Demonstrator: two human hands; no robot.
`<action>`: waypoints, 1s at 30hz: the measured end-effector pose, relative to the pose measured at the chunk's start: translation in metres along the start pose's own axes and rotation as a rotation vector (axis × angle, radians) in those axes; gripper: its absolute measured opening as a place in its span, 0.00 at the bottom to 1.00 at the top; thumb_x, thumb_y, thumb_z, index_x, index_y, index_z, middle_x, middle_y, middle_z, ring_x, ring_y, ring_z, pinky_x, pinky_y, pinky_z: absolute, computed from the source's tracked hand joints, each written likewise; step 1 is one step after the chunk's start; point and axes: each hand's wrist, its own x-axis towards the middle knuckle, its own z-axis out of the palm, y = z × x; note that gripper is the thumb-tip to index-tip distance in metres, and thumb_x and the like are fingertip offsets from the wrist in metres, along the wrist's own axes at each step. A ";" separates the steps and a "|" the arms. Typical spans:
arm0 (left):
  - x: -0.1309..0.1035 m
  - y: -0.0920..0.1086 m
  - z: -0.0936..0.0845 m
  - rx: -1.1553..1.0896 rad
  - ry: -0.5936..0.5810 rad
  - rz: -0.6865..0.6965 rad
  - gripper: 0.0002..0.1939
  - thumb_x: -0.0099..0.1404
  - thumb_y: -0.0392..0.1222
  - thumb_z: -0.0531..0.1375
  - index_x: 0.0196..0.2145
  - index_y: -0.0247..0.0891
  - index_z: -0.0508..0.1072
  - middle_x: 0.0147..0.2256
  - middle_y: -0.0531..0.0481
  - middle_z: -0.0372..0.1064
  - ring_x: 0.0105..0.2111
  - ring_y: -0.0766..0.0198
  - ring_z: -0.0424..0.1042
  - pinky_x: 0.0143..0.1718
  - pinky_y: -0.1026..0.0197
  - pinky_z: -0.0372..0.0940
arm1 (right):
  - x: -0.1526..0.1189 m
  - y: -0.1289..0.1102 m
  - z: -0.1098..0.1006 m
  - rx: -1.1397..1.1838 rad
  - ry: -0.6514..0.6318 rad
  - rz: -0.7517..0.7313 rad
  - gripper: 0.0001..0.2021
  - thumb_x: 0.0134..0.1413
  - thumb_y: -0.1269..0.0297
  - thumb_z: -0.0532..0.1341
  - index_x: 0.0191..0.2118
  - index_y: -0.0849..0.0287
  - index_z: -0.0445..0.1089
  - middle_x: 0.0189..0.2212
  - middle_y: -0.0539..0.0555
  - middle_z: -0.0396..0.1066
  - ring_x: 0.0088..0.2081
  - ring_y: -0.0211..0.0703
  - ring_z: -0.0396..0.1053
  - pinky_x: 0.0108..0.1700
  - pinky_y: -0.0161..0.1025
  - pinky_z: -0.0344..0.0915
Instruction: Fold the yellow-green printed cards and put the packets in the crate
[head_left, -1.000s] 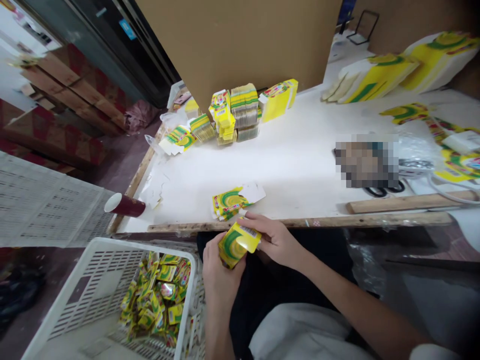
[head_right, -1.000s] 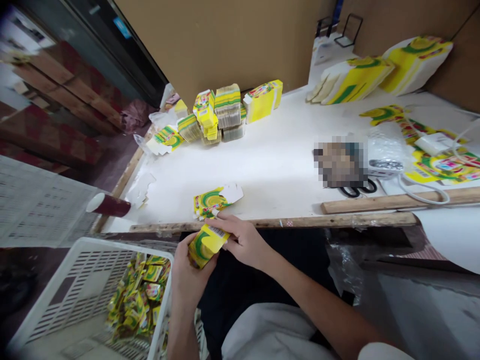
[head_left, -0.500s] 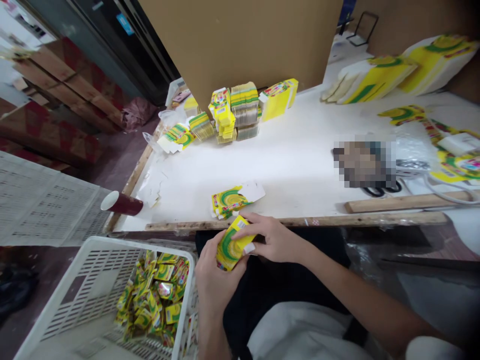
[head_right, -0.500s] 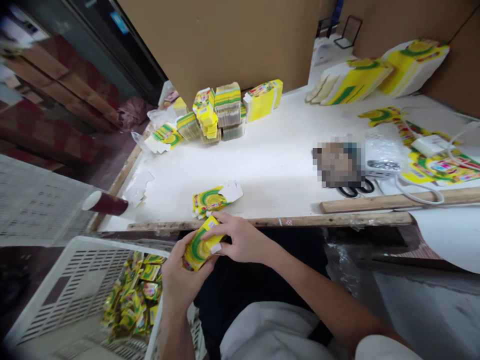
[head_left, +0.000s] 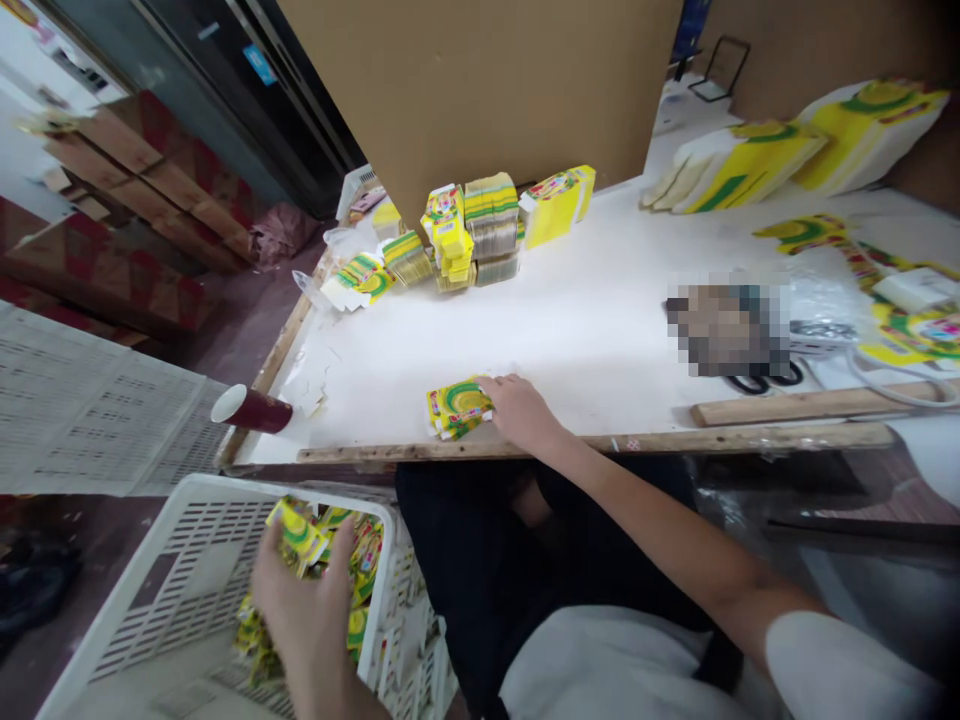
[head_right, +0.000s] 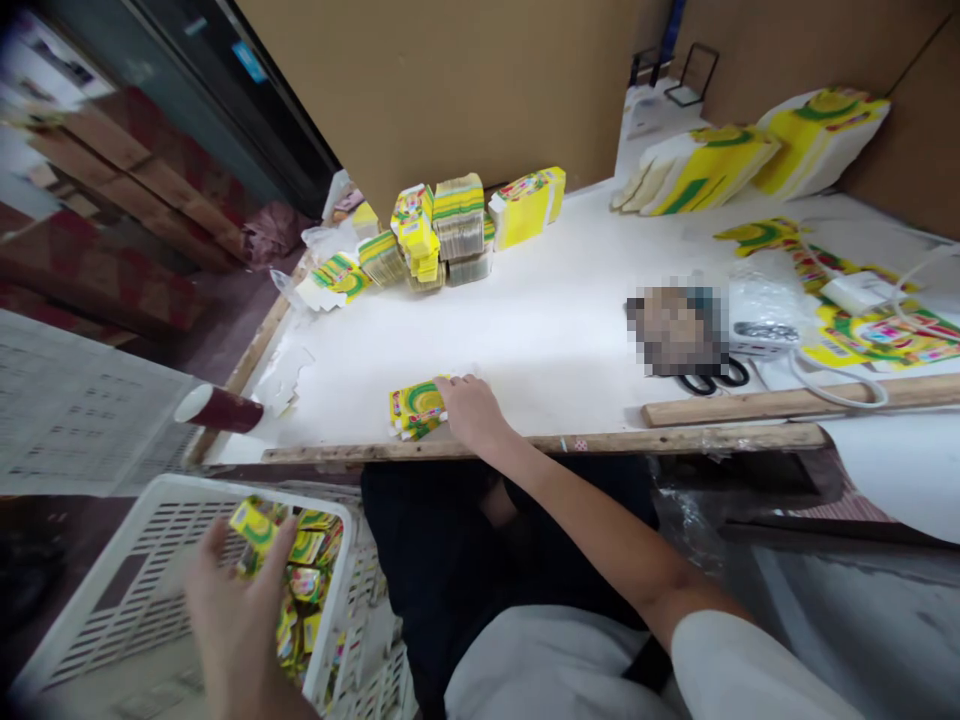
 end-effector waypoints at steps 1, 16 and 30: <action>-0.004 0.001 0.006 -0.036 -0.073 -0.021 0.36 0.44 0.54 0.65 0.50 0.37 0.64 0.50 0.39 0.62 0.53 0.45 0.58 0.54 0.41 0.53 | 0.003 0.000 0.005 -0.034 -0.021 0.000 0.19 0.50 0.79 0.53 0.48 0.65 0.65 0.40 0.62 0.69 0.44 0.51 0.64 0.47 0.45 0.60; -0.048 0.049 0.076 -0.723 -0.477 -0.121 0.31 0.55 0.52 0.60 0.54 0.41 0.58 0.52 0.39 0.63 0.52 0.54 0.64 0.50 0.51 0.62 | -0.020 -0.021 -0.002 0.520 0.085 0.001 0.24 0.44 0.77 0.58 0.49 0.61 0.54 0.40 0.55 0.63 0.37 0.40 0.63 0.39 0.37 0.62; -0.046 0.073 0.072 -1.161 -0.201 -0.156 0.31 0.52 0.73 0.46 0.32 0.42 0.67 0.25 0.54 0.58 0.23 0.69 0.61 0.26 0.65 0.64 | -0.082 -0.072 0.011 1.164 -0.299 0.069 0.17 0.41 0.72 0.64 0.42 0.60 0.66 0.25 0.45 0.63 0.24 0.31 0.57 0.25 0.29 0.55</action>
